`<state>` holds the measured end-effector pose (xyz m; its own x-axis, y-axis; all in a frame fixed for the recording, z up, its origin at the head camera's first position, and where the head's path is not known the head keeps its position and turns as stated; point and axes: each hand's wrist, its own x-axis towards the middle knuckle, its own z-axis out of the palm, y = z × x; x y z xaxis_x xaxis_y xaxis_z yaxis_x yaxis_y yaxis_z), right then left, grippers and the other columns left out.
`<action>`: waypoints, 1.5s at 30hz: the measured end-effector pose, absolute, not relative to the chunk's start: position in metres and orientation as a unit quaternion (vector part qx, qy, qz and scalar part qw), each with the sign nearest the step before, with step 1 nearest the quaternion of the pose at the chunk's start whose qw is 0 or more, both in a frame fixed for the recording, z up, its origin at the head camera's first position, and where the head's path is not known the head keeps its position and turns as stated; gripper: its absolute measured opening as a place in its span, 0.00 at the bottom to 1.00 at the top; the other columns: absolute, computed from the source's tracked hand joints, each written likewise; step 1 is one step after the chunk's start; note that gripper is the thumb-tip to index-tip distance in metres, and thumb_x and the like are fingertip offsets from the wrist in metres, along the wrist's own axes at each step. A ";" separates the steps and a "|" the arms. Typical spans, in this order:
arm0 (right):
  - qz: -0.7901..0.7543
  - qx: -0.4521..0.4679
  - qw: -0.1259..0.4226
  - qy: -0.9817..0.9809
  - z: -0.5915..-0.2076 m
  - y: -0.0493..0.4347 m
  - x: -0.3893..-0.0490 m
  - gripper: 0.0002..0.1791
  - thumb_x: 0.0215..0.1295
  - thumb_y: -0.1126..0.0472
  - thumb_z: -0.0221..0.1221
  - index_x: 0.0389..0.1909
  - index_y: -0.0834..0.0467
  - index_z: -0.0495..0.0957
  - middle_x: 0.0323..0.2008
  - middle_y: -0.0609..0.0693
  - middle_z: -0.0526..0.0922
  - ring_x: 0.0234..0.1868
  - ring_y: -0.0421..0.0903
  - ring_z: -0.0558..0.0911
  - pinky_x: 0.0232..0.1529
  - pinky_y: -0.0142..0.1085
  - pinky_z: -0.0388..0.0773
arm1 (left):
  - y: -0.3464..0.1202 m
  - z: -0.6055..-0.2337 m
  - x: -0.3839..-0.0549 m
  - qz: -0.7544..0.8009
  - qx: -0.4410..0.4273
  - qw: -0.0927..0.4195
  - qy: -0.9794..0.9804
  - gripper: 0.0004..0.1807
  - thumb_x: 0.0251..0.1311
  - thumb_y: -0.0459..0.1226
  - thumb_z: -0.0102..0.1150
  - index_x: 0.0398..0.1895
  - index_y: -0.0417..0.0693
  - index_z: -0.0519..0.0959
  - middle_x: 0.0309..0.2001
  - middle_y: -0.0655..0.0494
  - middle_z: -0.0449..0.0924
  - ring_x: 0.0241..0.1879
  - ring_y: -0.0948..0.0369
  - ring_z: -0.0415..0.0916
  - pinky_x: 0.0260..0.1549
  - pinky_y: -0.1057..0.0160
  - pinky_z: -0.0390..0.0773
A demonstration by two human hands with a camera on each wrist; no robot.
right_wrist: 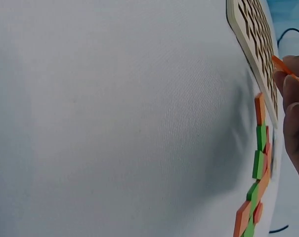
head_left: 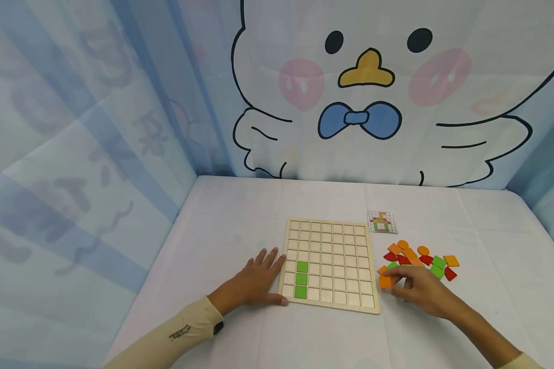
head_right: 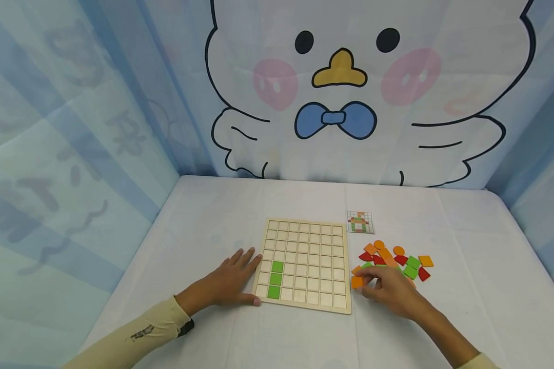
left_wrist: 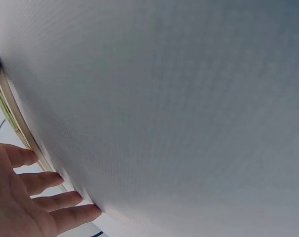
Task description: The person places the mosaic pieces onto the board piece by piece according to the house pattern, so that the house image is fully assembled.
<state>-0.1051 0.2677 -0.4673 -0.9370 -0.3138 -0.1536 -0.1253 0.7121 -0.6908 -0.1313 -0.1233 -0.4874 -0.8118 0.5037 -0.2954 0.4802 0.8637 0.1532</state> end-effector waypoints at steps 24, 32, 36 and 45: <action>-0.404 -0.172 0.121 0.891 -0.471 0.223 -0.110 0.12 0.56 0.61 0.68 0.42 0.54 0.82 0.28 0.43 0.79 0.20 0.35 0.71 0.21 0.28 0.69 | -0.123 -0.488 -0.131 0.028 0.257 0.161 0.952 0.59 0.49 0.73 0.54 0.78 0.50 0.51 0.78 0.44 0.48 0.75 0.40 0.49 0.64 0.38 0.65; -0.445 -0.161 0.159 0.866 -0.474 0.202 -0.112 0.13 0.57 0.63 0.67 0.44 0.58 0.82 0.30 0.48 0.80 0.19 0.35 0.71 0.22 0.28 0.73 | -0.123 -0.489 -0.131 0.027 0.258 0.160 0.952 0.59 0.50 0.73 0.53 0.78 0.51 0.50 0.78 0.44 0.48 0.75 0.40 0.48 0.64 0.38 0.64; -0.450 -0.162 0.172 0.861 -0.475 0.191 -0.113 0.13 0.57 0.66 0.65 0.44 0.59 0.82 0.30 0.49 0.80 0.20 0.36 0.73 0.23 0.28 0.74 | -0.123 -0.489 -0.131 0.025 0.257 0.162 0.952 0.59 0.50 0.73 0.52 0.78 0.51 0.49 0.78 0.44 0.47 0.76 0.40 0.47 0.65 0.38 0.64; -0.444 -0.173 0.178 0.861 -0.480 0.169 -0.112 0.14 0.55 0.64 0.67 0.43 0.59 0.83 0.30 0.47 0.81 0.21 0.36 0.74 0.23 0.28 0.74 | -0.123 -0.488 -0.131 0.033 0.257 0.162 0.952 0.59 0.50 0.72 0.54 0.78 0.51 0.49 0.78 0.44 0.47 0.76 0.40 0.47 0.65 0.38 0.63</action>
